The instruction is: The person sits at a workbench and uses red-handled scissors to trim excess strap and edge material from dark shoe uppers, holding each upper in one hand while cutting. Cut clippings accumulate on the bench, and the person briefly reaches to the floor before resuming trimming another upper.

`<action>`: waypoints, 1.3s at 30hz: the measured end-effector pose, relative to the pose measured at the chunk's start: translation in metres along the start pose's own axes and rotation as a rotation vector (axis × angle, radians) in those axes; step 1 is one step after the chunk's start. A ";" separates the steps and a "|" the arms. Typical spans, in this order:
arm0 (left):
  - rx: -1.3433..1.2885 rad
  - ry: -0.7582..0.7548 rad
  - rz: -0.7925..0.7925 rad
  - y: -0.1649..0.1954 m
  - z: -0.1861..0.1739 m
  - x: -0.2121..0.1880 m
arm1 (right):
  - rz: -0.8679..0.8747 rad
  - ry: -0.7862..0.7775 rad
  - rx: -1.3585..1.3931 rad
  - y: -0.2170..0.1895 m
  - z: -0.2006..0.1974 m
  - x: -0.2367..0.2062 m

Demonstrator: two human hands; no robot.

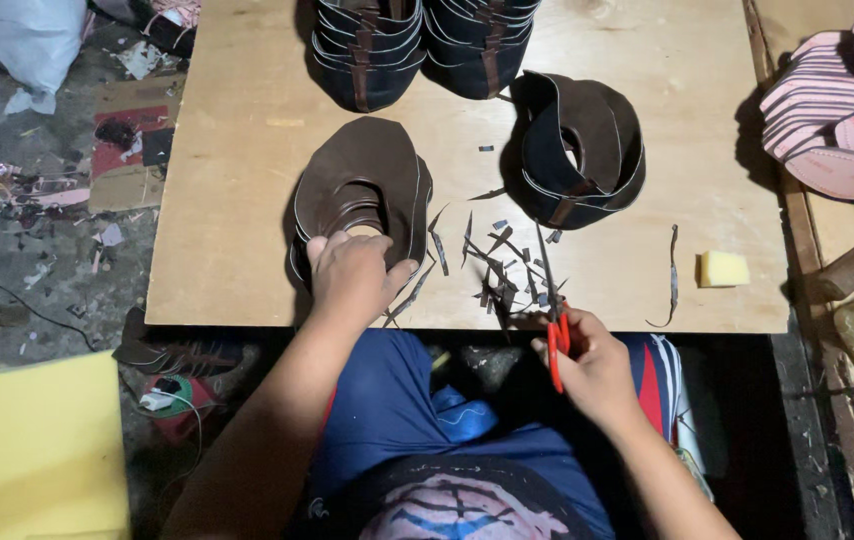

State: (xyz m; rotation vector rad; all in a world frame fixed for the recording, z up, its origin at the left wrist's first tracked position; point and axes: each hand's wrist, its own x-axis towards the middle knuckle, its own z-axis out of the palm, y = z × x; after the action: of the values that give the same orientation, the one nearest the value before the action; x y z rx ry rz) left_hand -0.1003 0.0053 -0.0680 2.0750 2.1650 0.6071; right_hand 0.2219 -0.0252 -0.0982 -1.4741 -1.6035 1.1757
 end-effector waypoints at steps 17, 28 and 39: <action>-0.043 -0.193 -0.153 -0.012 0.033 0.019 | -0.023 0.038 -0.343 -0.002 0.000 0.011; 0.053 0.175 0.039 0.025 0.000 0.009 | 0.071 0.051 -0.309 0.016 -0.033 -0.038; -0.293 0.142 0.647 0.078 -0.104 -0.016 | -0.353 0.004 0.376 -0.087 0.001 -0.032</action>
State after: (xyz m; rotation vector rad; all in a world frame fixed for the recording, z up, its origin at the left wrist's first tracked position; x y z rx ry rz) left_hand -0.0598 -0.0329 0.0499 2.5925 1.3039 1.0735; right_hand 0.1911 -0.0532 -0.0153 -0.9132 -1.4651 1.1838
